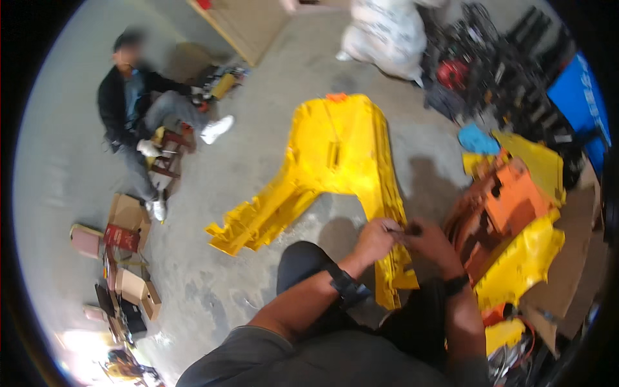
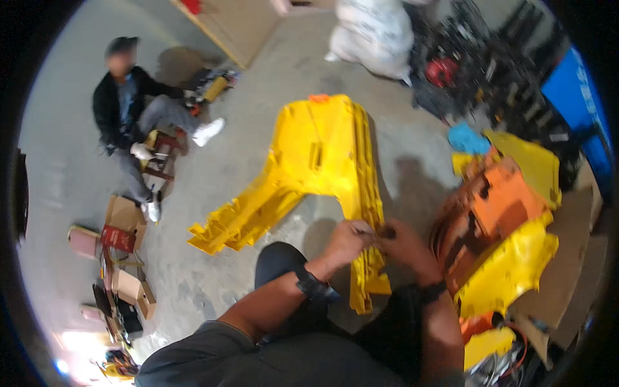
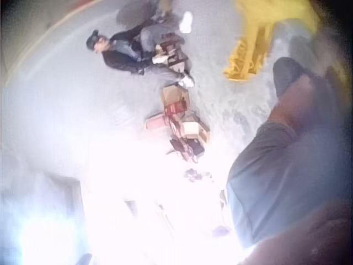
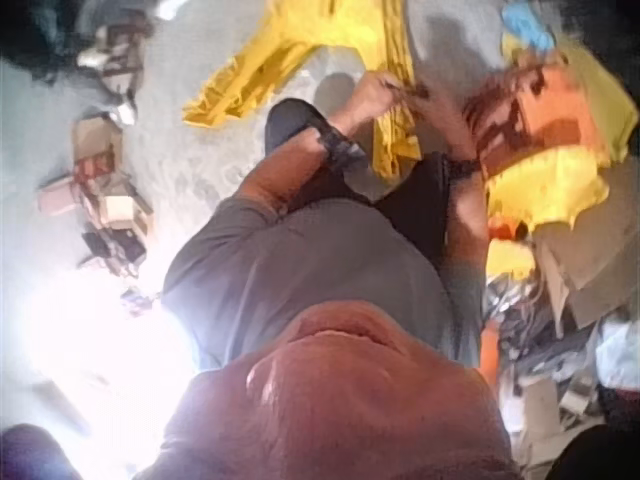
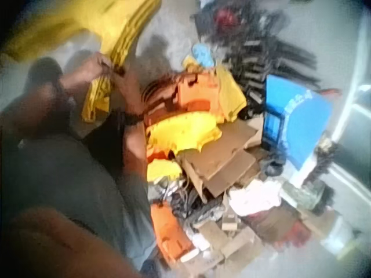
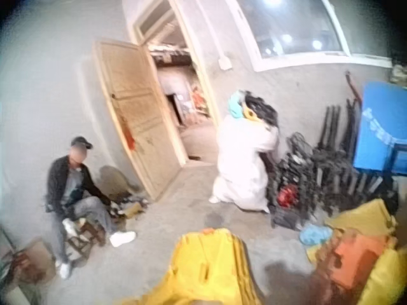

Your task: Sorting through motorcycle fairing components and securing them using zip ties.

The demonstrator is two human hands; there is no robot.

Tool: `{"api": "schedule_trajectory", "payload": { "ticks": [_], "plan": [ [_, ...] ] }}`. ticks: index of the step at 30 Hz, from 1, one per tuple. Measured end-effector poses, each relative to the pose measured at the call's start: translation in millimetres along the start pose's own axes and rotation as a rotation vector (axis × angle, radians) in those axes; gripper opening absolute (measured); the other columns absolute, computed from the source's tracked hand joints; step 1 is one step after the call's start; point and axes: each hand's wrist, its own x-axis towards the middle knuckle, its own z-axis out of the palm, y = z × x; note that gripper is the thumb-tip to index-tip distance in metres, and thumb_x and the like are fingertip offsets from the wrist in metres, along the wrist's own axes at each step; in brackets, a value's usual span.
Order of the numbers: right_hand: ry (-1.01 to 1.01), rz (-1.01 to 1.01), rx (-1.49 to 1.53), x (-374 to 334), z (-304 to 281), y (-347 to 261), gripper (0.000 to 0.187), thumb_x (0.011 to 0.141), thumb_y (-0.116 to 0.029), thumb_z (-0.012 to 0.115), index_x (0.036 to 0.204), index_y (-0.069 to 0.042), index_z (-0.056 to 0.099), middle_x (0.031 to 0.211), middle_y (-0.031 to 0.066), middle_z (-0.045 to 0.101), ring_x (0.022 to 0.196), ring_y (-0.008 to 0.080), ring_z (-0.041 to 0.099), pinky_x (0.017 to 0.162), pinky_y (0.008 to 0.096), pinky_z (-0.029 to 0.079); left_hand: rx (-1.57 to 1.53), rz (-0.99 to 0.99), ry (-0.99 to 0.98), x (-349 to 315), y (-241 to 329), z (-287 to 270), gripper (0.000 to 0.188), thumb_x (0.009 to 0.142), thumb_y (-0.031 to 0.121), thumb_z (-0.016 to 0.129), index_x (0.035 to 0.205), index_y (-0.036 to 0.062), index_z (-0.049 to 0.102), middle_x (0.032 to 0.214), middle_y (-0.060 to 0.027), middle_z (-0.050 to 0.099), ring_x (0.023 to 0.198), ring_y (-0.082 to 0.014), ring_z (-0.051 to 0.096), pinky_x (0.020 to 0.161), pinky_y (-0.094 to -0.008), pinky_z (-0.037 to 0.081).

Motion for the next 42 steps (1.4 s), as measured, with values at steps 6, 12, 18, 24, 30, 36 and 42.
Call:
{"api": "schedule_trajectory", "payload": {
  "ticks": [6, 12, 18, 24, 30, 36, 42],
  "plan": [
    [-0.026, -0.22, -0.089, 17.1, -0.4, 12.1, 0.026, 0.077, -0.02, 0.07, 0.091, -0.001, 0.062, 0.072, 0.0089, 0.061, 0.065, 0.0156, 0.056, 0.061, 0.0324, 0.046, 0.229, 0.167, 0.007, -12.3, 40.6, -12.6, 0.012, 0.078, -0.004, 0.056, 0.08, -0.0012, 0.067, 0.072, -0.0093, 0.067, 0.069, -0.0145, 0.063, 0.065, -0.0276, 0.049],
    [0.091, -0.39, -0.162, 12.9, 3.7, 35.3, 0.022, 0.079, -0.018, 0.066, 0.092, -0.002, 0.06, 0.085, 0.0161, 0.06, 0.081, 0.0325, 0.058, 0.072, 0.0398, 0.046, 0.306, 0.292, -0.025, -7.7, 24.9, -5.2, 0.01, 0.08, -0.006, 0.058, 0.083, -0.0011, 0.066, 0.076, -0.0119, 0.068, 0.07, -0.0156, 0.064, 0.067, -0.0274, 0.05],
    [0.09, -0.439, -0.117, 14.3, 7.3, 46.1, 0.021, 0.078, -0.018, 0.065, 0.089, -0.001, 0.058, 0.084, 0.0169, 0.058, 0.081, 0.0349, 0.057, 0.072, 0.0413, 0.046, 0.489, 0.472, -0.209, 4.7, 32.4, -20.3, 0.009, 0.077, -0.004, 0.064, 0.086, -0.0015, 0.066, 0.078, -0.0143, 0.067, 0.072, -0.0214, 0.066, 0.067, -0.0289, 0.05],
    [0.044, -0.395, -0.146, 13.8, 3.1, 40.7, 0.021, 0.077, -0.018, 0.064, 0.088, -0.001, 0.058, 0.081, 0.0172, 0.057, 0.077, 0.0334, 0.057, 0.068, 0.0407, 0.045, 0.448, 0.482, -0.214, 7.1, 30.2, -15.7, 0.009, 0.072, -0.004, 0.062, 0.079, 0.0022, 0.063, 0.076, -0.0146, 0.063, 0.072, -0.0339, 0.062, 0.065, -0.0366, 0.05],
    [-0.001, -0.31, -0.129, 18.3, -1.4, 40.4, 0.02, 0.075, -0.018, 0.064, 0.083, 0.0, 0.058, 0.077, 0.015, 0.059, 0.071, 0.0293, 0.057, 0.064, 0.0376, 0.045, 0.536, 0.724, -0.151, 12.1, 27.9, -9.0, 0.012, 0.068, -0.006, 0.062, 0.072, 0.0029, 0.055, 0.073, -0.0127, 0.059, 0.069, -0.0337, 0.057, 0.064, -0.0381, 0.048],
    [-0.041, -0.265, -0.016, 16.9, -1.1, 41.6, 0.021, 0.075, -0.017, 0.066, 0.085, 0.0, 0.059, 0.076, 0.0129, 0.061, 0.068, 0.0222, 0.058, 0.063, 0.0352, 0.045, 0.564, 0.851, -0.17, 14.3, 26.6, -10.6, 0.012, 0.068, -0.005, 0.063, 0.073, 0.0024, 0.055, 0.073, -0.0122, 0.059, 0.069, -0.0338, 0.056, 0.064, -0.0371, 0.048],
    [0.026, -0.248, -0.035, 14.2, 2.9, 33.6, 0.023, 0.077, -0.017, 0.067, 0.091, 0.0, 0.06, 0.078, 0.0136, 0.063, 0.07, 0.0211, 0.058, 0.064, 0.035, 0.046, 0.216, 0.285, -0.118, 3.3, 13.5, -13.8, 0.011, 0.079, -0.005, 0.065, 0.089, 0.0002, 0.065, 0.083, -0.0046, 0.067, 0.076, -0.0119, 0.062, 0.071, -0.025, 0.049]
  ]
}}
